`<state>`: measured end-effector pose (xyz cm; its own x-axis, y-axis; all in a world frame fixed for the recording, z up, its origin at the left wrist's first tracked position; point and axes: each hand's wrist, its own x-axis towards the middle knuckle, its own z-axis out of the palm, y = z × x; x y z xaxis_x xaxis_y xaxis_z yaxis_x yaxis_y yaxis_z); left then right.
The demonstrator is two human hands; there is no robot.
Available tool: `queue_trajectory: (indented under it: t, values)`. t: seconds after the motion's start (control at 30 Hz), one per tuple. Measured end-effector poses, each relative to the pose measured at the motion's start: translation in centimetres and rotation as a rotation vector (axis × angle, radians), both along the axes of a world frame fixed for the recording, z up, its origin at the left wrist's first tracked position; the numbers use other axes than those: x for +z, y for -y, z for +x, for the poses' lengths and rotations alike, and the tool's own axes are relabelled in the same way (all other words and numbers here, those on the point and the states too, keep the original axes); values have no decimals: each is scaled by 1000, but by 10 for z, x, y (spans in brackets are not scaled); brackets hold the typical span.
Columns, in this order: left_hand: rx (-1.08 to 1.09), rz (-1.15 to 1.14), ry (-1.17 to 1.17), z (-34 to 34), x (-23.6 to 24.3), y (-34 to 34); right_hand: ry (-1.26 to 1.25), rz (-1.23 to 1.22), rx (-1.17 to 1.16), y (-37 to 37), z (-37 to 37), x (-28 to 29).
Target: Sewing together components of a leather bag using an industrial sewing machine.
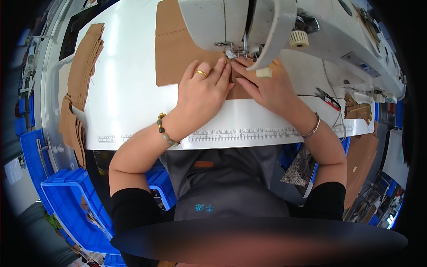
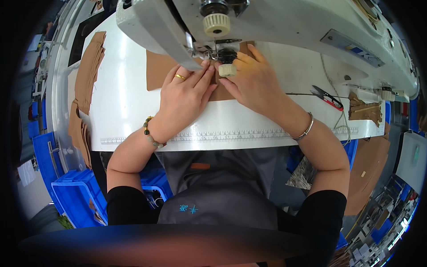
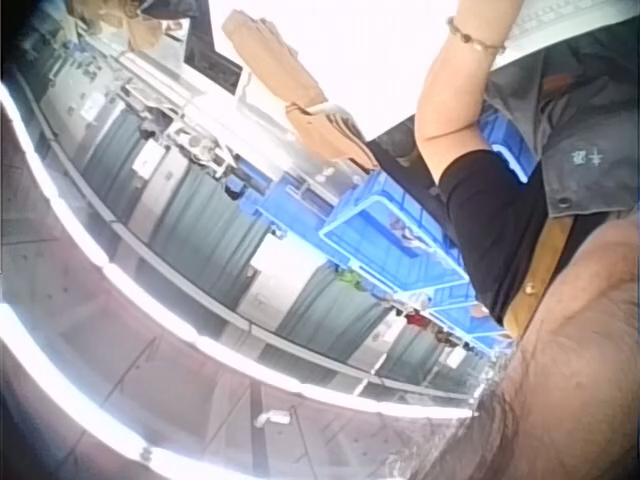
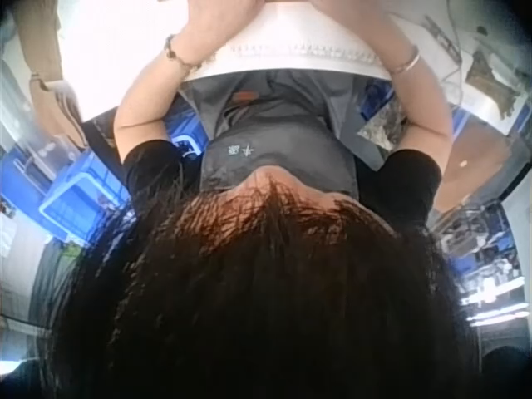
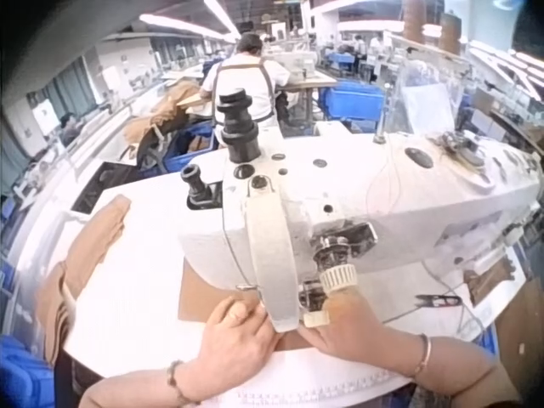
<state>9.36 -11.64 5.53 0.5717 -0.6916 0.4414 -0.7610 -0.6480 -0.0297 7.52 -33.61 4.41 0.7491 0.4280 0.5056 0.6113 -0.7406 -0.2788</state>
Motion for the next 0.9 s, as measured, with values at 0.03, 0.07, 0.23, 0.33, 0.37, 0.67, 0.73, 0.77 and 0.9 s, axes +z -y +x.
queue_trajectory:
  t: [0.03, 0.07, 0.23, 0.33, 0.37, 0.67, 0.73, 0.77, 0.9]
  values:
    - [-2, 1, -1, 1, 0, 0, 8, -1, 1, 0, 1, -1]
    - [-5, -12, -6, 2, 0, 1, 3, -4, -10, 0, 1, -1]
    - [-14, -34, -15, 4, 1, 1, 8, -16, -14, 0, 3, -3]
    - [-14, -32, -4, 4, 1, 1, 1, -14, -6, 1, 2, -5]
    - [-11, -29, -17, 4, 1, 0, -4, -10, -6, 1, 2, -5]
    - [-24, -30, -25, 7, -3, -1, -8, -30, -5, 2, 4, -5]
    - [-26, -26, -30, 7, -3, -1, -4, -26, -5, 2, 4, -5]
    - [-25, -28, -35, 7, -2, -1, -14, -35, -4, 3, 4, -5]
    - [-16, -18, -49, 6, -1, 0, -17, -9, 4, 1, 4, -4]
